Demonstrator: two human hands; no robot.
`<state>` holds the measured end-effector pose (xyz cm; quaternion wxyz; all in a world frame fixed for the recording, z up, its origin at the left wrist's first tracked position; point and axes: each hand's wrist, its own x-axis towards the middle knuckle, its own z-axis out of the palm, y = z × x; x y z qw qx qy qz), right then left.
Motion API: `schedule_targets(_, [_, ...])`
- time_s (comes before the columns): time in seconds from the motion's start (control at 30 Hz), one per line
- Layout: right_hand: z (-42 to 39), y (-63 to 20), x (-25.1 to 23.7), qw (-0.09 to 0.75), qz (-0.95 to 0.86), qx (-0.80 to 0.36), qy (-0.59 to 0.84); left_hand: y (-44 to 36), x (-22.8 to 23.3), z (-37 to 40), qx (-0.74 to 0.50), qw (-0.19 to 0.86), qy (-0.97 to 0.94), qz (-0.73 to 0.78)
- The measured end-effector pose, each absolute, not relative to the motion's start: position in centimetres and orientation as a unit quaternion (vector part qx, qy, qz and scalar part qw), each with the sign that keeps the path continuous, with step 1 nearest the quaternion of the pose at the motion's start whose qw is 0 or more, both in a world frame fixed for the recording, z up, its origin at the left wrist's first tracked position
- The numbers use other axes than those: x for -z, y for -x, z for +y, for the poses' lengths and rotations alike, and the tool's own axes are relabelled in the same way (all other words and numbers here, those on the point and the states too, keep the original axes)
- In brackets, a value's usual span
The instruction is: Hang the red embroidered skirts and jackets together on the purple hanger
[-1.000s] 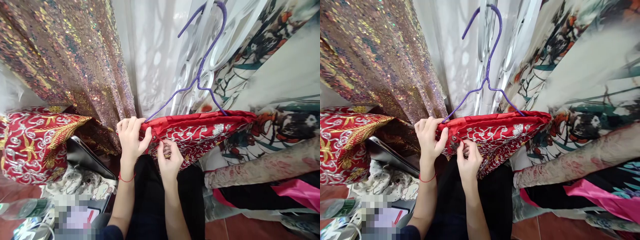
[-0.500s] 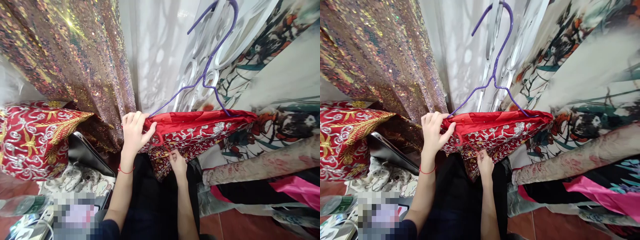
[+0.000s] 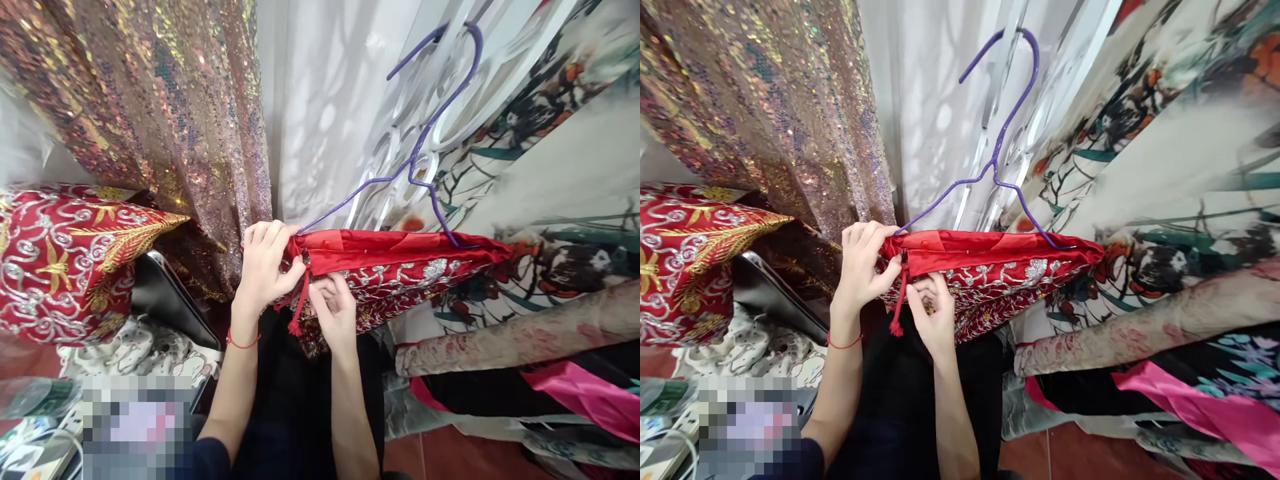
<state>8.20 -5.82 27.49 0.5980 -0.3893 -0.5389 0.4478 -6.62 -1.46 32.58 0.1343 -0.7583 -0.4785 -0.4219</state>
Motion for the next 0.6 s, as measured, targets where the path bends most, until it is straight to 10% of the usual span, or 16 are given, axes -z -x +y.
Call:
schedule_targets(0.33, [-6.1, -8.0, -27.9, 0.53, -0.398, -0.703, 0.257, 7.7, -33.2, -3.1, 0.397, 0.081, 0.789, -0.462])
schedule_targets(0.6, [-6.8, -15.2, -20.5, 0.408, -0.524, -0.411, 0.625, 7.3, -32.7, -1.5, 0.415, 0.083, 0.776, -0.467])
